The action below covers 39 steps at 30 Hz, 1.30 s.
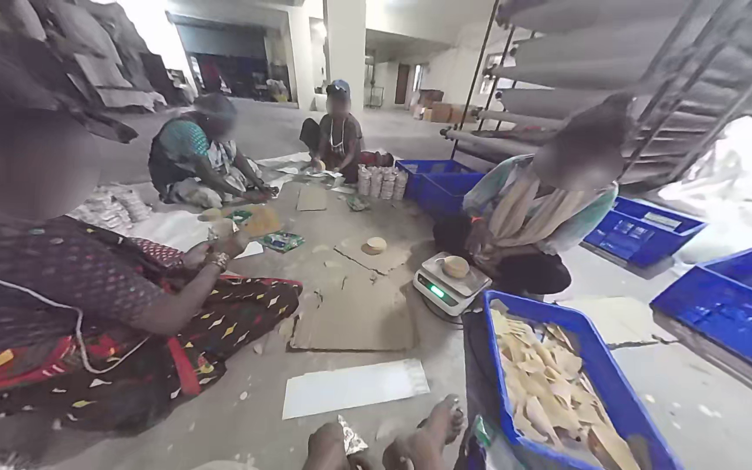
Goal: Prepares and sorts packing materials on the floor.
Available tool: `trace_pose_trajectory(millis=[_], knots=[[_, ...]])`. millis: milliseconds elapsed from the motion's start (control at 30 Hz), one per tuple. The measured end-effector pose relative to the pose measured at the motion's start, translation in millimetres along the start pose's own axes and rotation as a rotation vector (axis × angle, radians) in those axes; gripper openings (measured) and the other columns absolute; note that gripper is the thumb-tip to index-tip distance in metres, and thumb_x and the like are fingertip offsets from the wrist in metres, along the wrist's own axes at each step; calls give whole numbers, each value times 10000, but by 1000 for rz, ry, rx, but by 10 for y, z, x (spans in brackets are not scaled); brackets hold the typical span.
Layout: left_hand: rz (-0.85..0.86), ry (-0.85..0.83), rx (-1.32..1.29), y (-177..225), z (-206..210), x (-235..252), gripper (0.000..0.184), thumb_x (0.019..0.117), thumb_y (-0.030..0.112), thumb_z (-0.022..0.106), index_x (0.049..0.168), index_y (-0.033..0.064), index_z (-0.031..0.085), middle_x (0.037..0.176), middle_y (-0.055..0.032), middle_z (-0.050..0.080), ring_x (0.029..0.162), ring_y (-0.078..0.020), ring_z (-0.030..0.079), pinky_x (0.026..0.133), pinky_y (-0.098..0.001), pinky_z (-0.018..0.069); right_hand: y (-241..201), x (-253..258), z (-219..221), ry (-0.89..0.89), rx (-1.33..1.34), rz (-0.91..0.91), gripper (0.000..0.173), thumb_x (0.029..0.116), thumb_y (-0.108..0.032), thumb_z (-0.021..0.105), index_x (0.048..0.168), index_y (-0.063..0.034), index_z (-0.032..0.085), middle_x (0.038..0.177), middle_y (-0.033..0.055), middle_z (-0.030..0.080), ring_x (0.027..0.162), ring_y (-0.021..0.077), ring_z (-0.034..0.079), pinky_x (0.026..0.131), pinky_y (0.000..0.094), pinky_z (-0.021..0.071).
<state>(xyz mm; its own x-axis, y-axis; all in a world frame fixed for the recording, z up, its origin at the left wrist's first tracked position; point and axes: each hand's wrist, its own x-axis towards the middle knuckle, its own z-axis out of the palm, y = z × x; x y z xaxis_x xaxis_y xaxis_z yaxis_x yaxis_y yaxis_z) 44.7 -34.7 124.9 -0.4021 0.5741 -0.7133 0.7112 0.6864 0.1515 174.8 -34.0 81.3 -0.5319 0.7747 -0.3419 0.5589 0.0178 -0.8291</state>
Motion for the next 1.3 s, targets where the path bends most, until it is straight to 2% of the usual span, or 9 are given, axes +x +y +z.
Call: trace_pose_trajectory(millis=[200,367,567,667,733,833,1067,1167,1300], knots=[[-157,278,-937,-349,496,88,462,873,296,784,1186,-32,698,1177,-231,700,1138,-359,660,1003,-558,509,156,-342,65,307,276,101,619,971,-414,665,1371,43,540,1201,163,698,1079,216,703,949,382,586],[7,593,-1775,207,587,-576,232,982,85,666,1103,-108,624,963,-175,645,844,-203,593,812,-375,512,-416,-448,91,250,972,168,427,984,-66,654,1347,91,494,1210,236,608,1038,252,622,913,398,529],[399,1066,-1608,440,509,-1150,244,848,-30,734,1055,-138,663,977,-131,730,937,-47,679,903,-222,544,-853,-766,-208,536,807,-90,187,1000,-111,644,945,52,718,778,85,699,711,108,666,741,295,570],[562,1195,-1521,429,523,-1324,266,804,-2,737,1030,-128,676,961,-109,741,939,-5,686,903,-197,548,-969,-820,-276,721,837,-246,136,874,-47,749,774,28,696,645,24,665,571,31,622,603,210,548],[678,1223,-1634,429,519,-1417,181,808,-39,698,979,-94,676,897,-17,745,888,39,694,863,-171,575,-957,-901,-272,770,693,-447,73,839,-49,746,817,19,732,727,32,719,631,21,670,628,186,570],[684,1136,-1817,383,478,-1662,121,854,-74,682,972,-75,657,848,31,728,835,31,689,820,-176,581,-964,-1256,-332,606,354,-571,203,947,-32,654,1107,36,759,1043,189,727,889,212,725,788,338,610],[756,767,-1930,116,702,-2266,153,925,-76,546,992,36,626,868,77,725,854,10,696,827,-201,587,-1064,-1470,-579,507,864,-624,124,819,31,753,931,20,701,719,-29,689,614,-3,627,603,173,548],[801,806,-1888,-19,766,-2320,192,895,-105,579,964,58,653,862,103,740,851,30,698,831,-191,586,-1019,-1456,-456,727,594,-836,97,830,-64,786,821,8,722,704,-7,690,595,-23,614,583,144,531],[749,852,-1831,-128,771,-2335,133,896,-59,593,994,27,622,876,84,704,856,28,666,828,-197,562,-1083,-1636,-369,1027,-102,-990,90,846,-55,704,884,-4,768,842,124,737,744,189,727,700,275,607]])
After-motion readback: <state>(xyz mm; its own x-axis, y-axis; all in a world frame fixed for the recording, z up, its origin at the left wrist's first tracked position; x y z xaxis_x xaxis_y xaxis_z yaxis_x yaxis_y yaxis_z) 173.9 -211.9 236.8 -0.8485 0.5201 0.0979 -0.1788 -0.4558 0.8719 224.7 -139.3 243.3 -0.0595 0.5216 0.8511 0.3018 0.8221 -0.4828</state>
